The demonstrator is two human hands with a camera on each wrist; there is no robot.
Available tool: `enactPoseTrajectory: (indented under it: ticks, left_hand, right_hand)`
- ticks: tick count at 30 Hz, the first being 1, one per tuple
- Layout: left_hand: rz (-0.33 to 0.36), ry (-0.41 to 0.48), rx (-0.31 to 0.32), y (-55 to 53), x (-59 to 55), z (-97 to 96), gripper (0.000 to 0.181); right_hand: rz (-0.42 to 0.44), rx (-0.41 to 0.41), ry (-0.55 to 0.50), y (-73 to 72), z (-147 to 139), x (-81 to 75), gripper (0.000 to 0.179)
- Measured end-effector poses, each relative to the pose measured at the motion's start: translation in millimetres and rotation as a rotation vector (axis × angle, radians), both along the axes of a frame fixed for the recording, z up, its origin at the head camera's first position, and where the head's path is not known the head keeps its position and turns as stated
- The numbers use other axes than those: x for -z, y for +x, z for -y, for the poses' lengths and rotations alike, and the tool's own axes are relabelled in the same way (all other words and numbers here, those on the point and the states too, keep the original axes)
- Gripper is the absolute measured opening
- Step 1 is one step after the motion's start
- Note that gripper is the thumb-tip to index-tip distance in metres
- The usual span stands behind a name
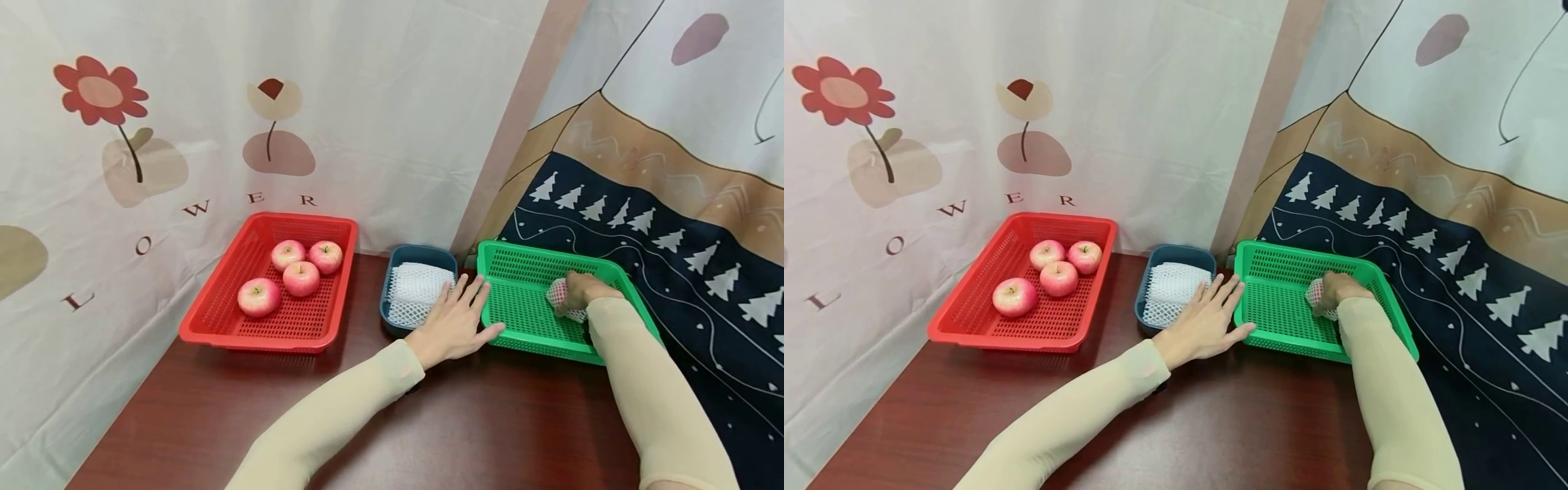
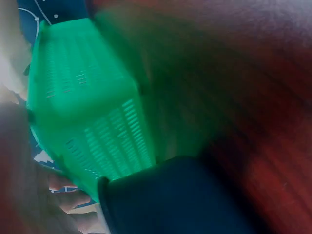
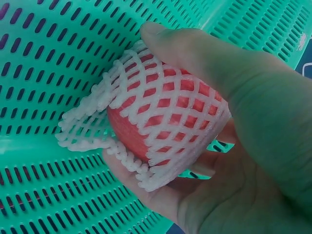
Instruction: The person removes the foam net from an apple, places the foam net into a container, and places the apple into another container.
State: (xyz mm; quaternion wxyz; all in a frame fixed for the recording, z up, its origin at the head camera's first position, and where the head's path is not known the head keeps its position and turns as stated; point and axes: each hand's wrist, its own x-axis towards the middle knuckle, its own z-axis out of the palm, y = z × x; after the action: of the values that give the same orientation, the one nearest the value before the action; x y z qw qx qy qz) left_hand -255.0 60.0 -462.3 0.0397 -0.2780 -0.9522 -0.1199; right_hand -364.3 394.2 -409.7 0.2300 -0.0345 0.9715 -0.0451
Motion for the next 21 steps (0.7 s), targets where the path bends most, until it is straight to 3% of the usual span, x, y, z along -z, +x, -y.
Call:
enactPoseTrajectory:
  ticks: [10, 21]
  left_hand:
    - [-0.019, -0.046, -0.027, 3.5, 4.6, -7.0, 0.088]
    - [-0.011, -0.048, -0.036, 4.9, 2.9, -7.2, 0.087]
  right_hand:
    - [-0.024, -0.009, -0.031, 5.3, -7.2, -0.2, 0.116]
    - [-0.053, -0.029, -0.037, 5.1, -6.2, -3.3, 0.106]
